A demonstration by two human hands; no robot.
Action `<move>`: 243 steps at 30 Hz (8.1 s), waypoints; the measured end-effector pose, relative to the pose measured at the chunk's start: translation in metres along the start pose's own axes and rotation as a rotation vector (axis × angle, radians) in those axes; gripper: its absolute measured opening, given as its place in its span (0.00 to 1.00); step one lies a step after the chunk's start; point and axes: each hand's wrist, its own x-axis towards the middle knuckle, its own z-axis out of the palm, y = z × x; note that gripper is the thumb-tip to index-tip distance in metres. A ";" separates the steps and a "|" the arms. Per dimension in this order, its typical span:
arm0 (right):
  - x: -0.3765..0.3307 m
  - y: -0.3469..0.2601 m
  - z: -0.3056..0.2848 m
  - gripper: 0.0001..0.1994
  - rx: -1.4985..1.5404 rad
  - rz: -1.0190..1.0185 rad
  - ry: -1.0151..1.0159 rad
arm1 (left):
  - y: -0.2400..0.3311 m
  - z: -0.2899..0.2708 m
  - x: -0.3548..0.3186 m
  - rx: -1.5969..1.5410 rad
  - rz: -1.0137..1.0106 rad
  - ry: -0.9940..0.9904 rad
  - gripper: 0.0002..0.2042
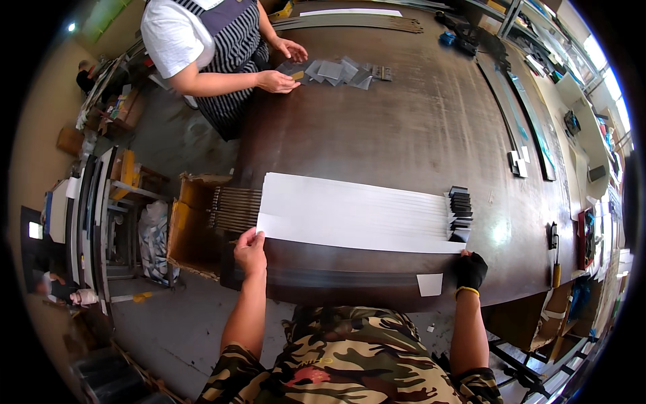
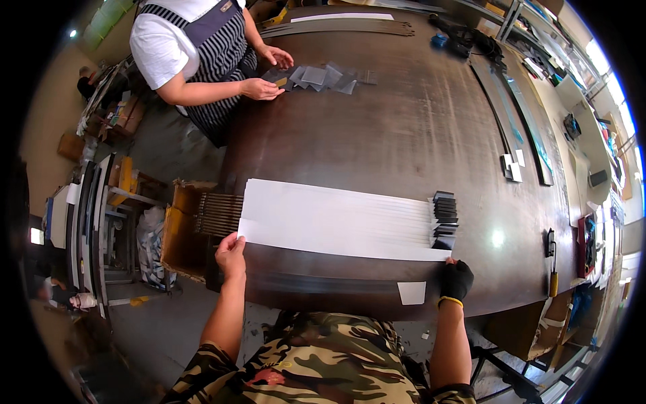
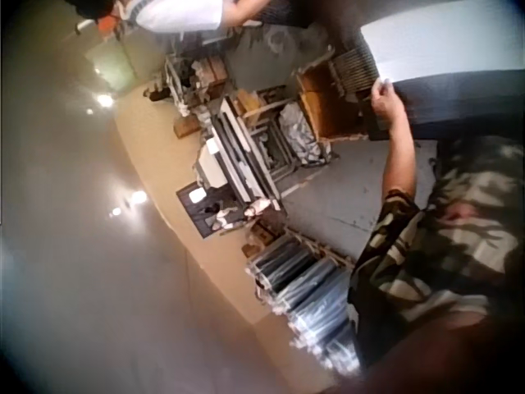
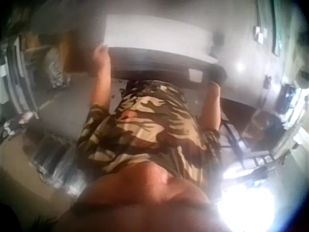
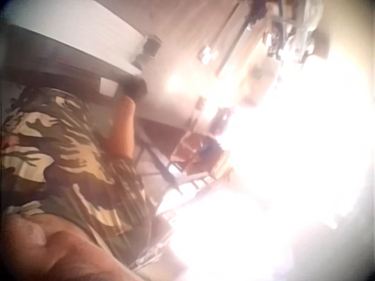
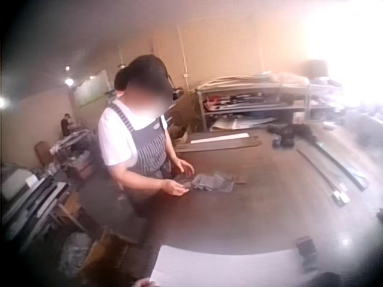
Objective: The person places small white paper separators between long metal strips on a workbench, then stacks the strips into a neat pile. They repeat this process several times, handling the strips one at a time and occasionally using a tool to adjust the stack.
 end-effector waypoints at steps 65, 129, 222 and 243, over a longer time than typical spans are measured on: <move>-0.085 -0.009 -0.040 0.18 -0.072 -0.225 -0.376 | 0.097 0.047 -0.138 0.628 0.903 -1.052 0.30; 0.019 0.047 -0.165 0.15 0.654 -0.123 -1.005 | 0.325 0.190 -0.197 0.867 1.699 -1.109 0.23; -0.279 -0.281 0.237 0.38 -0.244 -1.284 -0.415 | 0.051 0.042 0.089 0.006 0.675 -0.800 0.27; -0.285 -0.281 0.238 0.42 -0.198 -1.216 -0.473 | 0.050 -0.041 0.164 0.933 0.871 -0.615 0.30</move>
